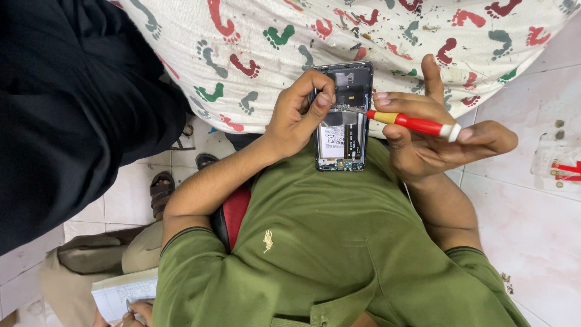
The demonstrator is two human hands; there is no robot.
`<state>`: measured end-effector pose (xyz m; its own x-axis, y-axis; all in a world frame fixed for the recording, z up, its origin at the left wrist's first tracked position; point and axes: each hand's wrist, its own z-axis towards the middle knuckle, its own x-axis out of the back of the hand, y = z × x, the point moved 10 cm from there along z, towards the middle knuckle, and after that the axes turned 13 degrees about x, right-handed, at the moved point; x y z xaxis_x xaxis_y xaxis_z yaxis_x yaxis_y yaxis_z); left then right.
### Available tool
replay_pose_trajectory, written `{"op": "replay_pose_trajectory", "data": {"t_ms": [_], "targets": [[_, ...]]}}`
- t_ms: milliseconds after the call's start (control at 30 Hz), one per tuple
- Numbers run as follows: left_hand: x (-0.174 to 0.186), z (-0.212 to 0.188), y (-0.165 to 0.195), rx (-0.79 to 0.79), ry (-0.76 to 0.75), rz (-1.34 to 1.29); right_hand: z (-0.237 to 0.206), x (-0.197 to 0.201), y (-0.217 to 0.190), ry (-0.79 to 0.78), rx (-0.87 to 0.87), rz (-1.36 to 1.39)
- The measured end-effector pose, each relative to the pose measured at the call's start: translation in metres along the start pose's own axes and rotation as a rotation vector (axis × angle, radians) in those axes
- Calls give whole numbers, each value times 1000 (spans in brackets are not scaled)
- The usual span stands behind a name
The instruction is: The person uses a red-handled screwdriver to remove screws from the back of a disassembled smartphone held on their lap. They repeatedly unscrew and reposition the device, working on the internal components without completing the repair.
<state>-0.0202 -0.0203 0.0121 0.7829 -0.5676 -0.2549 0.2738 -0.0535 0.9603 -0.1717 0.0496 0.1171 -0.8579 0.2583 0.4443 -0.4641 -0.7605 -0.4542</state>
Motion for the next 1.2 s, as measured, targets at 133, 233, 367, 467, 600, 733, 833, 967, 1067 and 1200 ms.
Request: {"op": "replay_pose_trajectory", "data": {"t_ms": [133, 233, 367, 467, 600, 733, 833, 967, 1067, 1200], "targets": [[1, 0, 1, 3, 25, 47, -2, -3, 1, 0, 12, 37], [2, 0, 2, 3, 29, 46, -3, -3, 2, 15, 37, 61], [2, 1, 3, -2, 28, 28, -5, -5, 1, -1, 64, 35], [1, 1, 2, 1, 17, 14, -7, -5, 2, 10, 63, 59], [0, 0, -1, 19, 5, -19, -8, -3, 0, 27, 89, 55], [1, 0, -1, 19, 6, -18, -8, -6, 1, -15, 64, -7], [1, -1, 1, 8, 3, -10, -8, -5, 0, -9, 76, 2], [1, -1, 1, 10, 10, 3, -6, -6, 1, 1, 73, 14], [1, 0, 0, 22, 20, 17, -2, -6, 0, 21, 92, 30], [1, 1, 2, -6, 20, 15, 7, -1, -6, 102, 137, 93]]}}
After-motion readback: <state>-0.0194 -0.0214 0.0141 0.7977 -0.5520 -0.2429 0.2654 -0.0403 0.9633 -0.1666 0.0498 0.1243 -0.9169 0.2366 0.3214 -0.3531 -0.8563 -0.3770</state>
